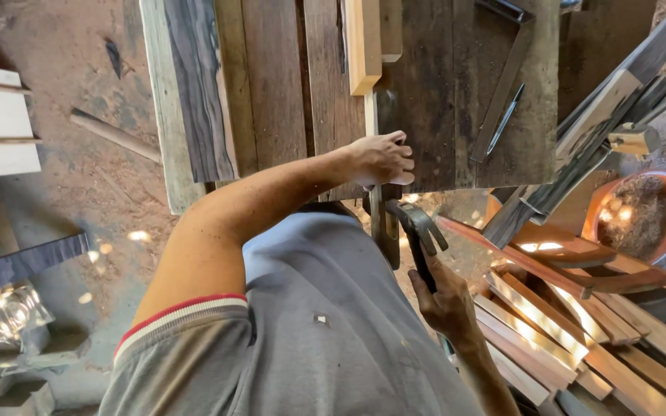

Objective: The recorder is measuring, cutting, and assembling wooden pieces on a workbench using a hammer.

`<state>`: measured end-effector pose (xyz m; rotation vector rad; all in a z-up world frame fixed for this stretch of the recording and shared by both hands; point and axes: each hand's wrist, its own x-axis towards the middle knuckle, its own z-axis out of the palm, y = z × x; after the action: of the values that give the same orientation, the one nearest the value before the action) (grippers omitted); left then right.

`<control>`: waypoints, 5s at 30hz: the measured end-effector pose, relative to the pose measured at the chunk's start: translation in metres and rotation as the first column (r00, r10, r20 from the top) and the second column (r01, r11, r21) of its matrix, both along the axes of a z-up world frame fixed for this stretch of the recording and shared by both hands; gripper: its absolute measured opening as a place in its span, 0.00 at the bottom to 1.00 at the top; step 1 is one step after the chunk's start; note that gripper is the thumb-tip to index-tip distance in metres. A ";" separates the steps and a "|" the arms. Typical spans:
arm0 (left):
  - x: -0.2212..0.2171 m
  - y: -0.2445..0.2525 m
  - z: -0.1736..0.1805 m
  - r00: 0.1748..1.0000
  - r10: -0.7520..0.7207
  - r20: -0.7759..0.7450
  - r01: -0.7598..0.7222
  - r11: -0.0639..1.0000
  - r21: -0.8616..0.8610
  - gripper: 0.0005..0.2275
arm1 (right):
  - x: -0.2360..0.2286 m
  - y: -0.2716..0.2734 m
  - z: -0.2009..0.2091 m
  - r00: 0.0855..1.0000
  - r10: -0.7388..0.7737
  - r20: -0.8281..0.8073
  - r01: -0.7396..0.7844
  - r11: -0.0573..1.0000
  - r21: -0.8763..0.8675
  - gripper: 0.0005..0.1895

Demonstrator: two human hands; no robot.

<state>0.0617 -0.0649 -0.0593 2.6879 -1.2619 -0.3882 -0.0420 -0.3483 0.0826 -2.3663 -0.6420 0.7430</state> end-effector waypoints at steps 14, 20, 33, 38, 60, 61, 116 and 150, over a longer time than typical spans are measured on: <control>0.001 0.001 0.021 1.000 0.007 -0.015 -0.006 0.998 0.060 0.19 | 0.016 0.001 0.000 1.000 0.022 0.009 -0.022 1.000 0.003 0.31; -0.002 0.001 0.017 0.998 0.006 0.058 -0.006 1.000 0.000 0.18 | 0.008 -0.014 0.002 0.969 0.034 0.243 -0.070 0.987 0.141 0.28; -0.004 -0.005 -0.013 0.999 0.036 -0.031 -0.036 0.999 -0.003 0.08 | 0.021 -0.001 -0.024 0.985 -0.037 0.169 0.007 0.985 0.174 0.29; -0.057 0.043 0.051 0.802 0.597 0.002 -0.537 0.722 -0.437 0.13 | 0.060 0.012 -0.065 0.882 -0.111 0.457 0.076 0.993 0.095 0.28; -0.046 0.150 0.100 0.728 0.549 -0.410 -0.297 -0.287 -0.911 0.21 | 0.259 0.308 -0.014 0.906 0.421 0.051 -0.278 0.498 0.821 0.53; -0.037 0.153 0.103 0.690 0.660 -0.297 -0.301 -0.111 -0.947 0.23 | 0.258 0.322 -0.002 0.921 0.387 0.043 -0.252 0.507 0.824 0.41; 0.095 0.184 -0.043 0.186 0.980 -0.073 -0.906 0.142 -0.398 0.08 | 0.354 0.393 -0.119 0.800 0.155 0.579 -0.501 0.703 0.504 0.04; 0.071 0.162 -0.071 0.233 0.971 -0.049 -0.904 0.198 -0.378 0.23 | 0.309 0.349 -0.112 0.788 0.248 0.564 -0.521 0.757 0.395 0.15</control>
<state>0.1326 0.0968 -0.1302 2.5825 0.5348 0.2880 0.2671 0.0003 -0.0295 -1.8822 -1.4079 0.0697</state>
